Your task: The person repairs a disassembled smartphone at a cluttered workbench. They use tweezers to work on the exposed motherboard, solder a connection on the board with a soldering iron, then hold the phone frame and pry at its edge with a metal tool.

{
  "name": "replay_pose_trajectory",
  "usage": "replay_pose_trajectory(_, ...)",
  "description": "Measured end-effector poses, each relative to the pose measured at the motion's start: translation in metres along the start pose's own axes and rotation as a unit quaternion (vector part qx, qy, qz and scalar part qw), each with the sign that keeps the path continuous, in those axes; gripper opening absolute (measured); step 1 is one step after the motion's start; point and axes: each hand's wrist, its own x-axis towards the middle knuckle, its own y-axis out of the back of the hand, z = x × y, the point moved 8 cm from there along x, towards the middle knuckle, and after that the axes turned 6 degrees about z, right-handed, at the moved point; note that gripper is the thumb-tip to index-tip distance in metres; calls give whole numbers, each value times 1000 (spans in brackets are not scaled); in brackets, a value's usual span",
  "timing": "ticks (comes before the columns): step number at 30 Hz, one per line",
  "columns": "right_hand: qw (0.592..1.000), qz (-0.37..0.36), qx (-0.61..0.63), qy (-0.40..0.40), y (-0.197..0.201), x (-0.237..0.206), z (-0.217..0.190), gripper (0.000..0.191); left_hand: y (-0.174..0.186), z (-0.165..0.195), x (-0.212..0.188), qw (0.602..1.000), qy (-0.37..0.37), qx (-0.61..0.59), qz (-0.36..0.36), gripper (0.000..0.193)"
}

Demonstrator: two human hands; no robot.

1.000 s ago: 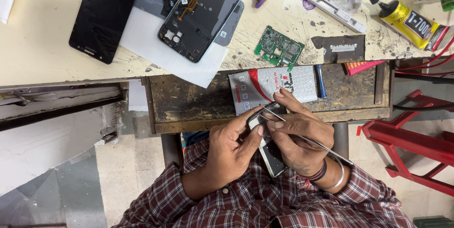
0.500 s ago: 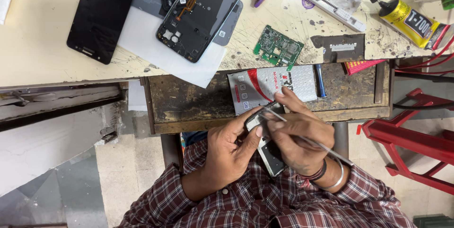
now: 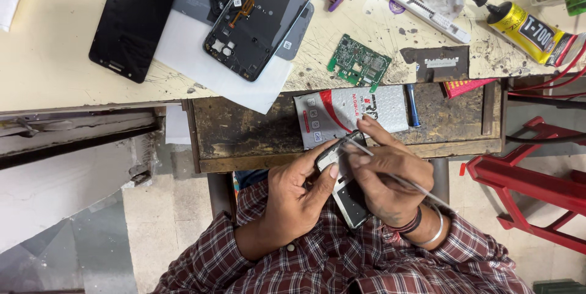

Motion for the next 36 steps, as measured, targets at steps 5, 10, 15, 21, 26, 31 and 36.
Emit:
replay_pose_trajectory(5,996,65,12,-65,6,-4,11,13,1,0,-1,1000,-8,8,0,38)
replay_pose_trajectory(10,999,-35,10,38,-5,2,-3,13,-1,-3,1,1000,-5,23,1,39)
replay_pose_trajectory(15,1000,4,5,18,3,1,-3,14,1,-1,-2,999,-4,38,2,39)
replay_pose_trajectory(21,1000,-5,-5,13,4,1,-2,15,1,2,-1,1000,-18,10,4,39)
replay_pose_trajectory(26,999,-16,-28,23,2,4,-6,15,1,-1,-1,1000,-12,-3,1,39)
replay_pose_trajectory(31,999,-13,-30,24,-1,5,-7,14,1,-4,-2,1000,-4,-8,-1,40)
replay_pose_trajectory(36,1000,21,-7,12,2,2,-3,12,0,-7,-2,1000,11,-14,-2,39)
